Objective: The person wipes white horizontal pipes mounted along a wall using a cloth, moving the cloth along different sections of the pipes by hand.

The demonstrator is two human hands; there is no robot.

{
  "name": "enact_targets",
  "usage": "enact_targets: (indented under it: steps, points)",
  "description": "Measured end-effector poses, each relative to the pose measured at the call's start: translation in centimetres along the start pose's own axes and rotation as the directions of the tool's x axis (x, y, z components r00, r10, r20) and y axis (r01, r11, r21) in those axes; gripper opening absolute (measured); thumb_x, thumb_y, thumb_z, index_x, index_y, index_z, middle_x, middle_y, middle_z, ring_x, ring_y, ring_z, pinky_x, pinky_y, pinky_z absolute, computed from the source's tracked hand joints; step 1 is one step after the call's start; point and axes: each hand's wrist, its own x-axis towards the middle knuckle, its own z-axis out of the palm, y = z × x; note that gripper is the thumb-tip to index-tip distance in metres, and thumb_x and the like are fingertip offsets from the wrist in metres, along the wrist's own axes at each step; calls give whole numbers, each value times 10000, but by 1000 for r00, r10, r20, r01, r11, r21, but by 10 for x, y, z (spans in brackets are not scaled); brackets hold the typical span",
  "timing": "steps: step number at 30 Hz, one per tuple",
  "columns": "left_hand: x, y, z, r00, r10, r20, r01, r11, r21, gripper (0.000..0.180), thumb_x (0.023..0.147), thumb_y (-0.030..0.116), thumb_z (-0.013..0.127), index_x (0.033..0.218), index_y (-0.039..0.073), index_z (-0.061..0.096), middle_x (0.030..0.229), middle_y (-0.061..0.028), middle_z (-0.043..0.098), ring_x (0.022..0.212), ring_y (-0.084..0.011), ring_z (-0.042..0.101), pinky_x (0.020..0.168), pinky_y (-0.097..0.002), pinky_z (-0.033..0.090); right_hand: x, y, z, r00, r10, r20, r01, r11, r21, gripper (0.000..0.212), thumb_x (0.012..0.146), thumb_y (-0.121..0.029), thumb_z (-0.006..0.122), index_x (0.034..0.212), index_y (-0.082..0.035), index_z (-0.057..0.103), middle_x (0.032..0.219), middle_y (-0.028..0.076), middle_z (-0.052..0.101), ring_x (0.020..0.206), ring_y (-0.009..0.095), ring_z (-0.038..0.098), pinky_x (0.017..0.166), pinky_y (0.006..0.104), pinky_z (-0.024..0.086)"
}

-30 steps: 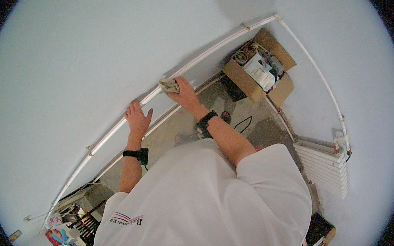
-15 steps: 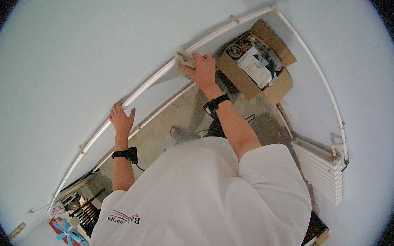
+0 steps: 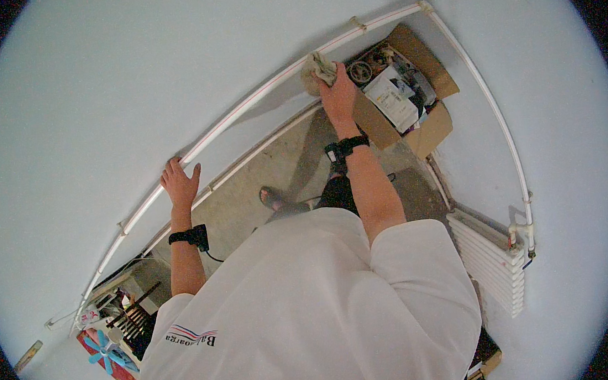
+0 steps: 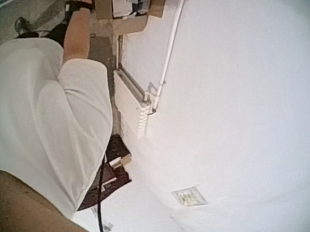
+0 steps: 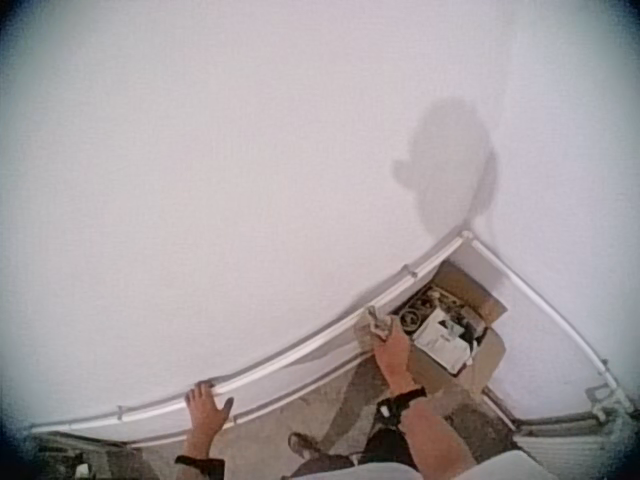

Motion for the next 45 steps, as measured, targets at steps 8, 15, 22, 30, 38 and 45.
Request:
enact_targets:
  steps: [8,15,22,30,38,45]
  points:
    - [-2,-2,2,1000,6,-15,-6,1000,-17,559,803,429,734,1192,87,522,1144,-118,573,1096,-335,530,1008,-508,334,-10,0,18,995,97,-33,-85,960,266,495,900,-317,714,1190,33,517,1077,251,641,1004,411,629,826,464,503]
    - [-2,0,0,1000,11,-26,-12,999,-44,559,803,425,738,1198,87,532,1158,-120,573,1100,-336,529,1005,-508,337,-20,-7,21,998,54,20,-57,976,210,540,917,-357,696,1261,4,486,1112,185,636,997,300,622,849,405,494]
    - [0,0,-3,1000,9,4,-8,999,-54,562,817,440,721,1205,80,533,1169,-125,564,1115,-342,513,1015,-512,320,-48,-24,46,996,65,54,-77,960,268,531,836,-223,780,1233,16,521,1103,234,621,1022,377,623,868,455,497]
    - [-2,-1,-3,1000,27,3,-27,998,-60,573,815,436,723,1216,77,528,1179,-131,552,1126,-344,506,1016,-523,315,-91,-44,82,986,37,160,-79,962,261,506,887,-281,737,1228,12,504,1075,187,628,977,286,627,846,388,506]
    - [-2,1,-1,997,59,-57,-63,996,-66,554,797,403,733,1202,83,531,1169,-136,550,1112,-353,507,1006,-522,323,-140,-92,107,945,-88,316,-23,943,332,449,850,-177,745,1206,-20,521,1095,198,617,1026,355,616,878,416,496]
    - [-2,1,-1,997,53,-58,-58,994,-91,532,789,391,737,1184,91,545,1156,-115,556,1101,-338,510,1006,-508,321,-148,-115,110,870,-152,469,-46,922,384,498,764,-52,739,1204,-48,506,1176,181,592,1081,397,593,897,450,496]
